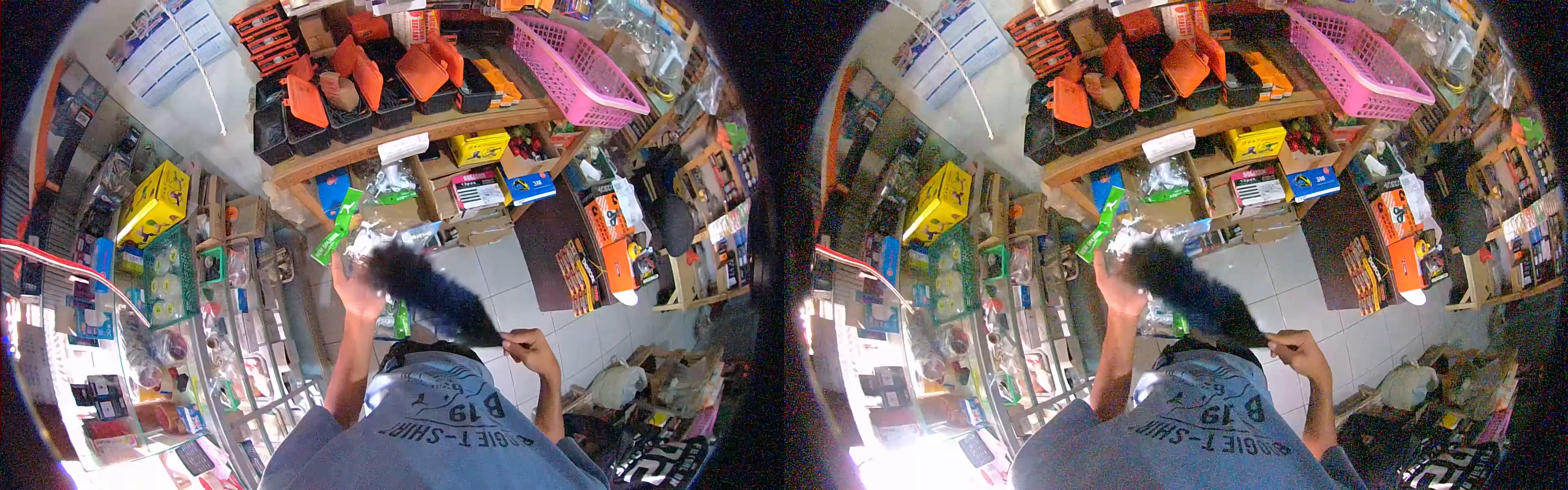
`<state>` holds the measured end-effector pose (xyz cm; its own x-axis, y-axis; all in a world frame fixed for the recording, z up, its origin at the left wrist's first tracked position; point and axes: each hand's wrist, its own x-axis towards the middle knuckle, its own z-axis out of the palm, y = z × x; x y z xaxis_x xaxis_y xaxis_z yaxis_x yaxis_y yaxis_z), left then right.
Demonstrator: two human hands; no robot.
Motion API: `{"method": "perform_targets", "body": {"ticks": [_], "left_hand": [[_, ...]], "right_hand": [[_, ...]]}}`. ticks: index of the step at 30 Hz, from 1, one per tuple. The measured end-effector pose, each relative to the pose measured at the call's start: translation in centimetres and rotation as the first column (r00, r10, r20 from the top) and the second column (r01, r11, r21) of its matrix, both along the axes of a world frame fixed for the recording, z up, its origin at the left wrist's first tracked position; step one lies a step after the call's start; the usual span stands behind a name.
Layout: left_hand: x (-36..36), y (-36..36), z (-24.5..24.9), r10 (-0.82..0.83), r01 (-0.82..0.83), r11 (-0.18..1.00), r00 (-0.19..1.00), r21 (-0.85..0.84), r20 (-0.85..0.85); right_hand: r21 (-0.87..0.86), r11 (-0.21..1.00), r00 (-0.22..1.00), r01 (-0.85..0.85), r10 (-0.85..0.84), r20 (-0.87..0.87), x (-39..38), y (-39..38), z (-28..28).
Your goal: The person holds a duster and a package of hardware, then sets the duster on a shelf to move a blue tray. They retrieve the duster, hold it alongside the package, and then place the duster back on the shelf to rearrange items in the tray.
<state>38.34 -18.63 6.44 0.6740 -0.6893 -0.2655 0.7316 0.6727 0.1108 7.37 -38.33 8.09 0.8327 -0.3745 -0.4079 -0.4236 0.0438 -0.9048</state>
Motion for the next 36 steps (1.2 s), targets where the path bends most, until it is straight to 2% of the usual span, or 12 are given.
{"method": "perform_targets", "body": {"ticks": [2,4,5,8,11,14,20,22,26,28,30,36], "left_hand": [[0.7,0.7,-2.4,-0.038,0.058,0.982,0.993,-0.182,0.111],[-0.9,-0.7,3.0,0.1,-0.1,0.983,0.995,0.154,0.009],[0.2,0.3,2.5,-0.061,0.064,0.964,0.998,-0.257,0.017],[-0.1,0.5,0.9,0.028,-0.046,0.979,0.996,-0.199,-0.089],[0.1,0.7,-1.5,0.057,-0.093,0.972,0.984,0.217,0.166],[0.9,1.0,-2.1,-0.019,0.041,0.972,0.995,-0.231,0.094],[0.2,1.2,-2.3,0.012,-0.009,1.0,0.979,-0.014,0.202],[0.3,1.1,-1.6,-0.098,0.134,0.868,0.99,-0.478,0.099],[-2.2,-1.8,4.9,0.217,-0.181,0.903,0.975,0.389,-0.05],[-1.7,-1.5,4.6,0.221,-0.231,0.915,0.973,0.33,0.069],[-0.5,0.2,2.3,-0.018,0.005,0.987,0.997,-0.162,-0.081],[-1.8,-1.4,4.5,0.219,-0.194,0.904,0.975,0.382,-0.023]], "right_hand": [[-0.108,0.992,0.994,-0.06,0.068,0.08,0.1,0.0,0.1],[-0.098,0.995,0.996,0.004,0.004,0.086,0.3,-0.2,0.1],[-0.085,0.994,0.994,0.07,-0.062,0.089,0.3,-0.2,0.0],[-0.076,0.997,0.997,-0.028,0.033,0.067,-0.3,-0.8,-0.4],[-0.139,0.99,0.992,-0.032,0.048,0.116,0.4,-0.8,-0.2],[-0.125,0.992,0.996,0.023,-0.012,0.089,0.5,-0.6,-0.4],[-0.154,0.985,0.99,-0.076,0.093,0.104,0.8,-0.8,-0.2],[-0.1,0.993,0.997,0.056,-0.05,0.065,1.1,-0.5,0.2],[-0.104,0.993,0.985,-0.058,0.074,0.157,0.5,-1.2,-0.6],[-0.195,0.979,0.987,-0.053,0.081,0.139,0.8,-1.1,0.2],[-0.138,0.99,0.995,-0.013,0.027,0.098,0.6,-1.0,0.1],[-0.125,0.985,0.979,-0.12,0.139,0.152,0.8,-1.0,0.0]]}}
